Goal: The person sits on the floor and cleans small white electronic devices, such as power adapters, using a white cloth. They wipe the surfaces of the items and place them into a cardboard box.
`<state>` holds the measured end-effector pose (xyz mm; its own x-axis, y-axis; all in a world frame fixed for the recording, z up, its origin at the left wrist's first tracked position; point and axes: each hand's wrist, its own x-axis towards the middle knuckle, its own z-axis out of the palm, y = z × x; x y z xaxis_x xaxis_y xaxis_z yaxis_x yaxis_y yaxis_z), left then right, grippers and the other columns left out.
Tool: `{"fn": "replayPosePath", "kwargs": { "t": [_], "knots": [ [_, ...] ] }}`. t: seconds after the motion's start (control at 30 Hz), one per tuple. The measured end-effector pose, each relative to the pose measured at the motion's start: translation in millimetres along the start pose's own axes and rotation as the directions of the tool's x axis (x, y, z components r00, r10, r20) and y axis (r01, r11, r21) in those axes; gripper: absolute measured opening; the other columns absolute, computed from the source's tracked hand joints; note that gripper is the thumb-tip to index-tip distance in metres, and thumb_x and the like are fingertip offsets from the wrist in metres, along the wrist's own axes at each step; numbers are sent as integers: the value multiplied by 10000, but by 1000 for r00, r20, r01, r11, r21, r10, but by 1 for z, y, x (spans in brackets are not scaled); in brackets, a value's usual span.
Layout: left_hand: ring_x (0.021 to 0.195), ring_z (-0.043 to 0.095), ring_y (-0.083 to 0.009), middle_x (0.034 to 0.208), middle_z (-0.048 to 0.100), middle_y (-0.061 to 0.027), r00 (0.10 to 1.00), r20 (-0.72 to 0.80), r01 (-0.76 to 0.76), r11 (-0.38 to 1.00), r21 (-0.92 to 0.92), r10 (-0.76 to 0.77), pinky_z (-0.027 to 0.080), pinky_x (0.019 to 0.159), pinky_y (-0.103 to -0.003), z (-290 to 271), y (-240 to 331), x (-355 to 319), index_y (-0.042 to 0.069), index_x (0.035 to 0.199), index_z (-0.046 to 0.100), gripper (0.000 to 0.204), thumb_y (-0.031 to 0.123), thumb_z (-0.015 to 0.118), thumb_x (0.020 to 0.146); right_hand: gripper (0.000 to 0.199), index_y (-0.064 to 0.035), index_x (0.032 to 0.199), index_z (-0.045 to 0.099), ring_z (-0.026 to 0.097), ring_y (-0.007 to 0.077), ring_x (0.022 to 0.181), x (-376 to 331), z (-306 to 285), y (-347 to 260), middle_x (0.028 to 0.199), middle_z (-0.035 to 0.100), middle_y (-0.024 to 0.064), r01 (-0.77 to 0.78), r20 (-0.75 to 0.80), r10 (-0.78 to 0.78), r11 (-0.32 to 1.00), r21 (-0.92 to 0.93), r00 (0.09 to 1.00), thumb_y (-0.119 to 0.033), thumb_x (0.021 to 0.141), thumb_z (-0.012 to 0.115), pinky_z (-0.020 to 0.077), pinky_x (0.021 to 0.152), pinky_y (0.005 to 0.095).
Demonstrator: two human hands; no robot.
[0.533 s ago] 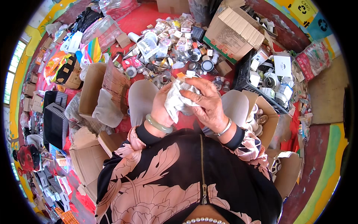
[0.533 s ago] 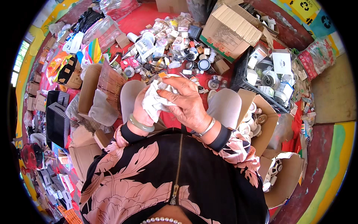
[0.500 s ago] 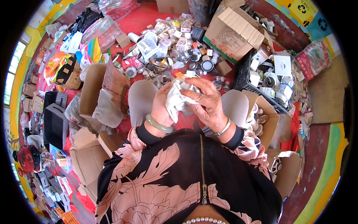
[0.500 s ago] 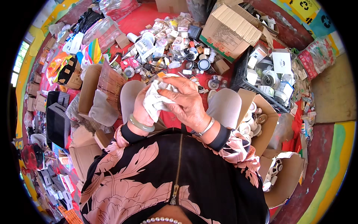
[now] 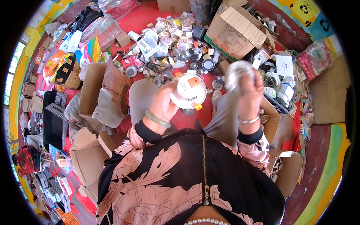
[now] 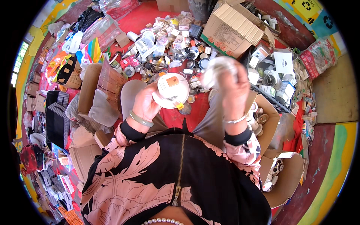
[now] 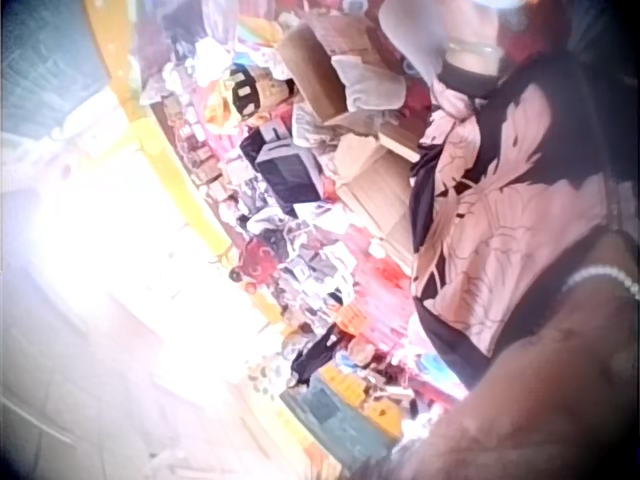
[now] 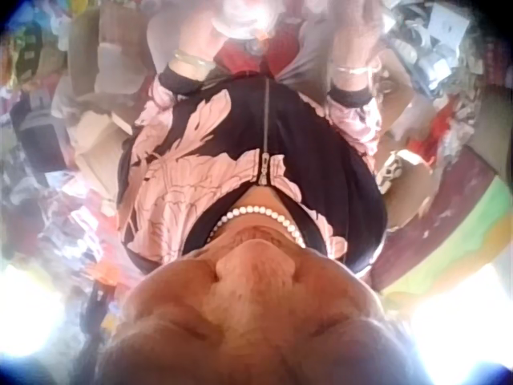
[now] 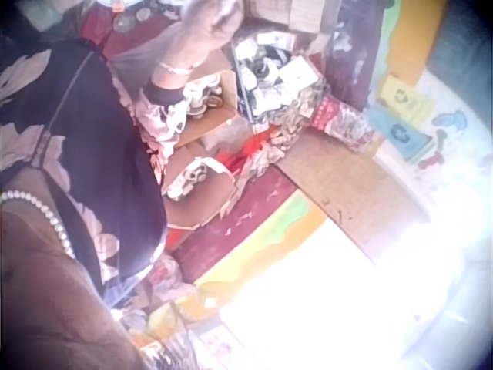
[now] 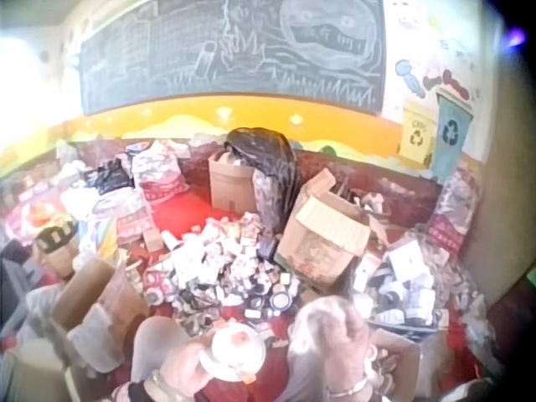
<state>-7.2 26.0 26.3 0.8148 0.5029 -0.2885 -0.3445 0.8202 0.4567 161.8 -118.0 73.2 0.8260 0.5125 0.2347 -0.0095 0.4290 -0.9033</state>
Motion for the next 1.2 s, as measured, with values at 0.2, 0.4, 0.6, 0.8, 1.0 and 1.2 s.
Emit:
{"fn": "replayPosePath", "kwargs": {
  "t": [0.2,0.4,0.6,0.8,1.0,1.2],
  "knots": [
    [968,589,-217,1066,583,-134,996,61,69,997,-28,-67,478,848,-339,-2,-18,-5,-48,1139,487,273,89,412,915,347,-72,1096,555,558,313,1053,-23,39,20,1131,575,121,550,739,-142,761,-344,659,-55,750,578,335,996,461],
    [975,584,-211,1081,573,-130,998,61,7,999,46,-10,467,854,-330,0,-24,-4,-72,1176,465,308,87,407,918,214,-43,1014,588,606,170,860,-21,40,46,951,632,106,84,368,130,855,-511,921,-49,806,537,461,803,302],
    [1034,568,-218,1119,571,-120,993,30,-117,993,-31,118,452,900,-351,6,-9,-4,-44,1164,481,308,163,419,944,106,-38,950,558,560,80,694,30,-7,11,844,608,29,-14,-234,-13,993,-114,972,-39,845,550,449,584,202],
    [1065,540,-253,1178,541,-129,977,129,-159,982,-98,171,436,902,-401,21,-6,-3,2,1219,438,377,261,394,949,294,-76,880,593,572,214,752,-35,36,2,891,561,64,699,506,-492,390,-599,708,13,617,689,488,635,320],
    [1134,486,-254,1241,500,-109,935,97,-330,937,-116,342,365,975,-409,32,-7,-6,17,1265,400,404,273,381,953,295,-3,886,614,545,236,780,-38,44,30,918,540,91,855,790,-334,122,-504,514,-21,594,645,479,657,322],
    [1130,489,-253,1239,504,-105,890,22,-455,890,-40,456,364,982,-402,41,-6,-9,29,1269,403,385,259,354,964,331,49,990,572,529,321,827,-55,61,27,953,537,136,732,696,-242,327,-598,676,-5,663,585,470,723,357]
  ]
}}
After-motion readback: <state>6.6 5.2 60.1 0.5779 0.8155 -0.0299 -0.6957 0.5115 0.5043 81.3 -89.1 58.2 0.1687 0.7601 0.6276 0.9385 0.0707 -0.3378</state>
